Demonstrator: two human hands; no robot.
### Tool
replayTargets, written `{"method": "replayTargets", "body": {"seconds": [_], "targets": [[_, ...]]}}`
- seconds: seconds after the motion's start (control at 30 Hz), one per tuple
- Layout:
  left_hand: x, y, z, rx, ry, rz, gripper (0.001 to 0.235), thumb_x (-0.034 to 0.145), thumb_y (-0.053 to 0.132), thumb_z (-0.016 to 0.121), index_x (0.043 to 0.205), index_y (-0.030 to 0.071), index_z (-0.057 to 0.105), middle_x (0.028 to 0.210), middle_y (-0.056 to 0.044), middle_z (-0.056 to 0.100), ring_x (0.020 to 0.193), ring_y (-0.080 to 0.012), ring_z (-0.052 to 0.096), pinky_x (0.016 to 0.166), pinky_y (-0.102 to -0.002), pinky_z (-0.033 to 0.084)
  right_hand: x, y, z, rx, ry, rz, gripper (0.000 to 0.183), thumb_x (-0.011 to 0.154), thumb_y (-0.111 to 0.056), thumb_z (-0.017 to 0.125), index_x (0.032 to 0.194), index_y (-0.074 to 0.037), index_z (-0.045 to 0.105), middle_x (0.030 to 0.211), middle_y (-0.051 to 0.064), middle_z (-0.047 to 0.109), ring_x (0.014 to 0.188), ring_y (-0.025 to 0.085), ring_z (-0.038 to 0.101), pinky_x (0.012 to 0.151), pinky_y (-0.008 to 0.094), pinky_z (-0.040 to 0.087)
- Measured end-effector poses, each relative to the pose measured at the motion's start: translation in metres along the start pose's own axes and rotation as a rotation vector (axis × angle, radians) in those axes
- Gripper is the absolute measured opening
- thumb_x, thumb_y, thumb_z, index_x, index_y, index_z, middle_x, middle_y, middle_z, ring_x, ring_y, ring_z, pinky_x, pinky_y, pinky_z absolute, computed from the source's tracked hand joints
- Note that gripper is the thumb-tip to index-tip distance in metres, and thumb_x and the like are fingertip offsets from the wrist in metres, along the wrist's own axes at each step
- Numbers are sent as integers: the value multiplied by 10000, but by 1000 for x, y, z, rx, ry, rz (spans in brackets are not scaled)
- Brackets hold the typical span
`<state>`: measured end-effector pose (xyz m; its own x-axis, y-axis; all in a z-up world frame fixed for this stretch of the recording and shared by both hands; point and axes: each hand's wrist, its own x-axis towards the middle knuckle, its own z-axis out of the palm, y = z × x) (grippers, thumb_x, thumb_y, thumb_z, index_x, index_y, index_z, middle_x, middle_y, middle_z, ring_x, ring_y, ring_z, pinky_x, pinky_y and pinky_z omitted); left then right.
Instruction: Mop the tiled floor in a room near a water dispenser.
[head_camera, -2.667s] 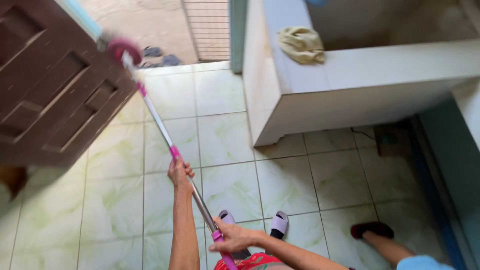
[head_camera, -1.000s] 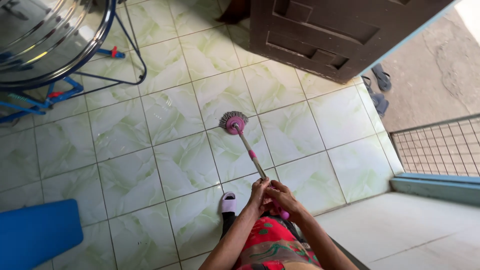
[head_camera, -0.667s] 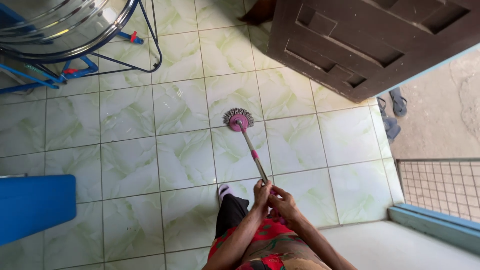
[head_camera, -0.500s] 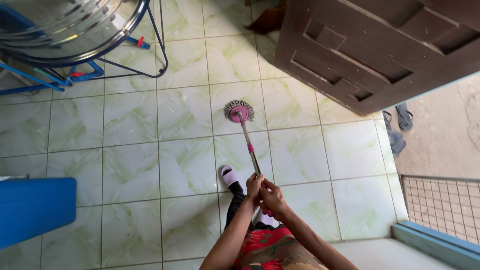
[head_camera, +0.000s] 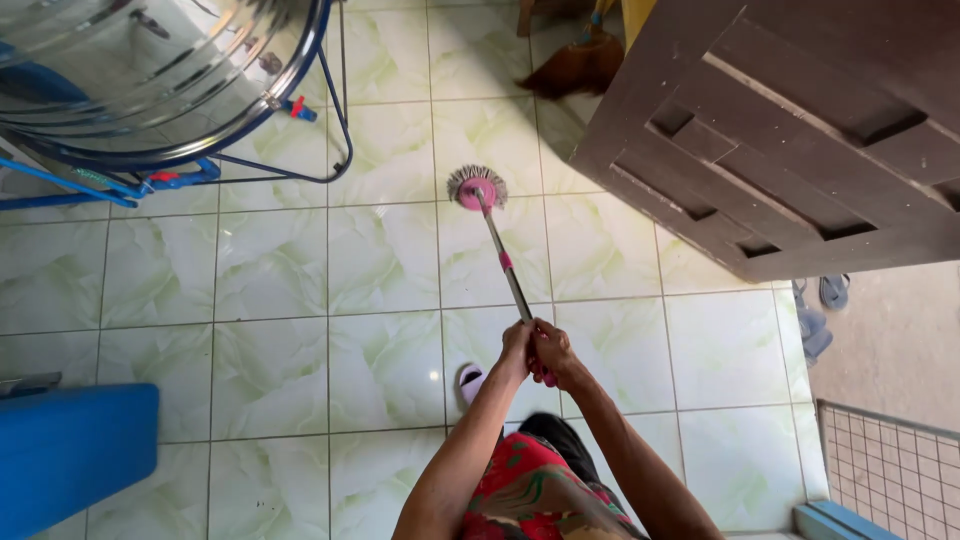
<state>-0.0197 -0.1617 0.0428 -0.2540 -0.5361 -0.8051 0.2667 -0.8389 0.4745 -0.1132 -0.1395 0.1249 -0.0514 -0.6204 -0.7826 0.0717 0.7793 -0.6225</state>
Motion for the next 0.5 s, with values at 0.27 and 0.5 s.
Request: {"method": "replayTargets", "body": {"seconds": [0.27, 0.5], "targets": [[66, 80, 33, -115, 154, -3, 445, 996, 174, 589, 1367, 187, 343, 719, -82, 572, 452, -211, 459, 363, -375, 346, 109, -44, -17, -221, -4, -124, 284, 1060, -170, 389, 1252, -175, 598, 654, 128, 629, 444, 193, 568, 345, 364, 425], [214, 74, 10, -163, 82, 178, 769, 941, 73, 490, 1669, 248, 313, 752, -24, 598, 560, -139, 552, 400, -344, 447, 167, -102, -13, -437, 29, -158, 296, 1014, -150, 438, 1270, -147, 588, 657, 161, 647, 438, 255, 611, 356, 430, 467]]}}
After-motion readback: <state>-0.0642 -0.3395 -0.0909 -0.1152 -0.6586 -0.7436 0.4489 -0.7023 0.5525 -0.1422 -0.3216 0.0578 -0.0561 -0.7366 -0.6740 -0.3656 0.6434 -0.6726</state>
